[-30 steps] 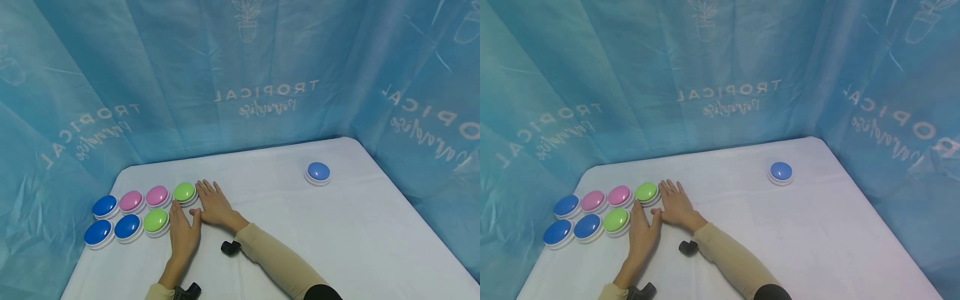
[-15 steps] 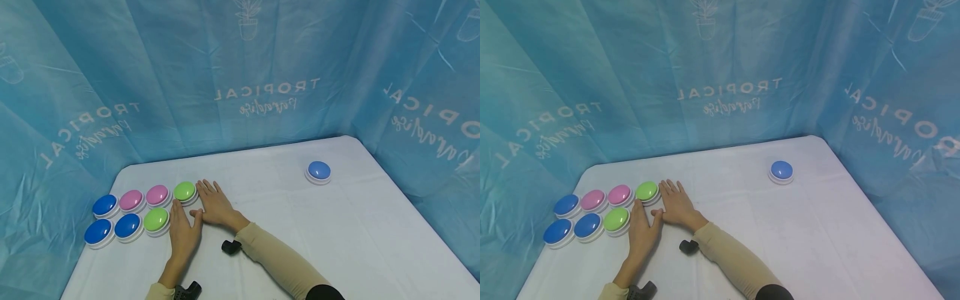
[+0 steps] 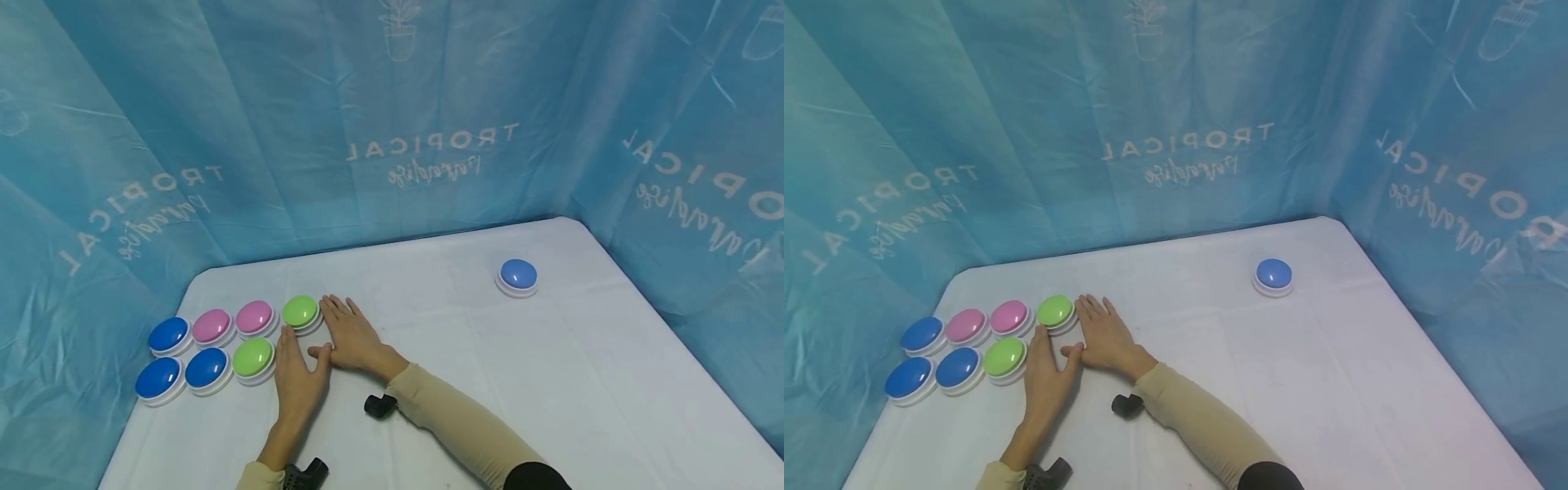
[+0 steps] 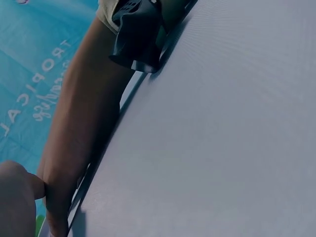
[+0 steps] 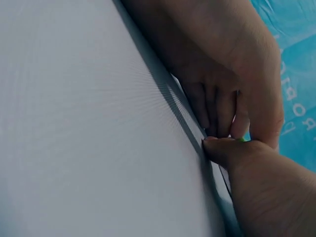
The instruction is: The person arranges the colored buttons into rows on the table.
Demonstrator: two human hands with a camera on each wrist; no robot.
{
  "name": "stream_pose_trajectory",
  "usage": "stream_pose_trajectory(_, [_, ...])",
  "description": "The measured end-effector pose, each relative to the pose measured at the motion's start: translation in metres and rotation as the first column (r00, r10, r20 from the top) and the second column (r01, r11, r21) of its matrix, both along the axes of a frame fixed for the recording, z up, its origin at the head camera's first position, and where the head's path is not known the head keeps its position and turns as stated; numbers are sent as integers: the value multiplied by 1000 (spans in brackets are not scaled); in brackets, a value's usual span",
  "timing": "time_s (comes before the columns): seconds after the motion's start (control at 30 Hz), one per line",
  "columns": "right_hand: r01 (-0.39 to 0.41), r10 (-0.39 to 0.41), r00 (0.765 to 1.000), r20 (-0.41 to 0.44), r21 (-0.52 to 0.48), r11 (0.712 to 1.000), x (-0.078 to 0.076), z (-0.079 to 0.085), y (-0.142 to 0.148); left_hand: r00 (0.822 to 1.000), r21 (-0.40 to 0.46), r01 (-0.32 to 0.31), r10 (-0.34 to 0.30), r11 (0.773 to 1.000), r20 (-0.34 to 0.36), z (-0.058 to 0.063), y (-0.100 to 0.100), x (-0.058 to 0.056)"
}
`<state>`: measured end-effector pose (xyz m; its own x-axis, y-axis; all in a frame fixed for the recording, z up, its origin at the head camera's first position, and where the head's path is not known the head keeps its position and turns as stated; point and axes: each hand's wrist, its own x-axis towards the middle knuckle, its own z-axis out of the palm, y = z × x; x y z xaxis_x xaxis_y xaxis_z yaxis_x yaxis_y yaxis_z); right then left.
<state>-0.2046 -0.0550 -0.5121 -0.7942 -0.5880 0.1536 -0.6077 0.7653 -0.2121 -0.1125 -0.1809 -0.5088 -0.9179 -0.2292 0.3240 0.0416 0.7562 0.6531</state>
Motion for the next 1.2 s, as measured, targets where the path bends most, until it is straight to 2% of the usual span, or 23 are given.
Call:
stream_pose_trajectory(0.27, [3, -3, 1000, 1, -36, 999, -11, -2, -1, 1000, 102, -16, 16, 995, -5, -1, -2, -7])
stream_pose_trajectory(0.5, [-6, 6, 1000, 11, -48, 999, -12, -2, 2, 1000, 74, -16, 17, 997, -17, -3, -2, -6])
stream_pose_trajectory(0.7, [-2, 4, 999, 40, -61, 998, -7, -6, 14, 1000, 59, 11, -10, 998, -5, -1, 3, 0])
stream_pose_trajectory(0.8, [6, -2, 999, 51, -84, 996, -3, -7, 26, 999, 50, 50, -50, 998, 4, -1, 7, 2])
stream_pose_trajectory(0.93, [26, -20, 998, 56, -110, 994, 3, -8, 44, 991, 0, 135, -135, 991, -1, -1, 13, 4])
stream_pose_trajectory(1.2, [97, -89, 994, 60, -135, 986, 17, -7, 84, 950, -114, 309, -313, 944, -16, -4, 32, 2])
